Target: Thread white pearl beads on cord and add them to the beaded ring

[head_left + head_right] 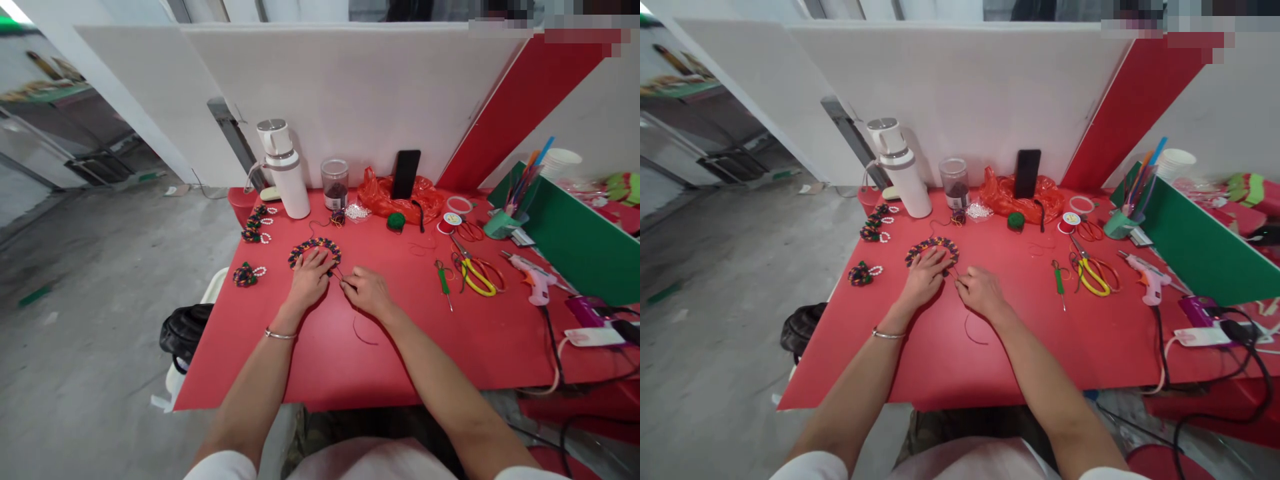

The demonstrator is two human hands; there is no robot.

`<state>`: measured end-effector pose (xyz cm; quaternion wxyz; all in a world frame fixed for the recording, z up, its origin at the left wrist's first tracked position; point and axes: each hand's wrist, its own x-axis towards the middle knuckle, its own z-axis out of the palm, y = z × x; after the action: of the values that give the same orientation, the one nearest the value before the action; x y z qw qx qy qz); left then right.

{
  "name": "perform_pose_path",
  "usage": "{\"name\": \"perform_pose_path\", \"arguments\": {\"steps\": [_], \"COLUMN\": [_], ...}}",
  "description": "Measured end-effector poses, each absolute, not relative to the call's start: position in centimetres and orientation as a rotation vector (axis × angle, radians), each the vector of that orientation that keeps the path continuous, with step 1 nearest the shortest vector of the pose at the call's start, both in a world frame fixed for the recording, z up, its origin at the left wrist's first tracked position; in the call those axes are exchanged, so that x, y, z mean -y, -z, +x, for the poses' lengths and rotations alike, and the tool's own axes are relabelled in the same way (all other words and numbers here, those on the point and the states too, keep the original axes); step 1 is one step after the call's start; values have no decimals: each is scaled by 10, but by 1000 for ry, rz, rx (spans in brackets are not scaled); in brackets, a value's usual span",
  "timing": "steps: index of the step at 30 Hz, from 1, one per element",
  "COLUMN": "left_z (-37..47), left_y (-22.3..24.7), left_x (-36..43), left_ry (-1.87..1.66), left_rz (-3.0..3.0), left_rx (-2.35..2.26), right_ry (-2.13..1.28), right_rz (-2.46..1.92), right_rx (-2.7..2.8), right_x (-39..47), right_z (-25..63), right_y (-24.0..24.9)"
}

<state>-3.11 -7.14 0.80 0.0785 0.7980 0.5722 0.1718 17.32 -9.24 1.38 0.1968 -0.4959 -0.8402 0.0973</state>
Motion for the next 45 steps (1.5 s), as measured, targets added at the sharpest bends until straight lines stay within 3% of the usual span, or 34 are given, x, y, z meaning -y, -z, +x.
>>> {"name": "perform_pose_path", "arguments": {"steps": [7, 17, 37, 45], "left_z": [-30, -34, -36, -32], "left_y": [-6, -8, -8, -11], "left_x": [68, 71, 68, 73], "left_ry": [-446, -817, -1006, -681], "left_rz": [2359, 2350, 2341, 2479], "left_rx": [-1738, -1653, -1488, -1449], "right_ry": [-373, -335, -205, -273], "right_rz": [-1386, -1443, -1526, -1297], "right_rx": [2358, 2346, 2292, 2300], "right_x": [96, 96, 93, 92], "right_z": [169, 169, 171, 169], "right_y": [-14, -16, -13, -15]}}
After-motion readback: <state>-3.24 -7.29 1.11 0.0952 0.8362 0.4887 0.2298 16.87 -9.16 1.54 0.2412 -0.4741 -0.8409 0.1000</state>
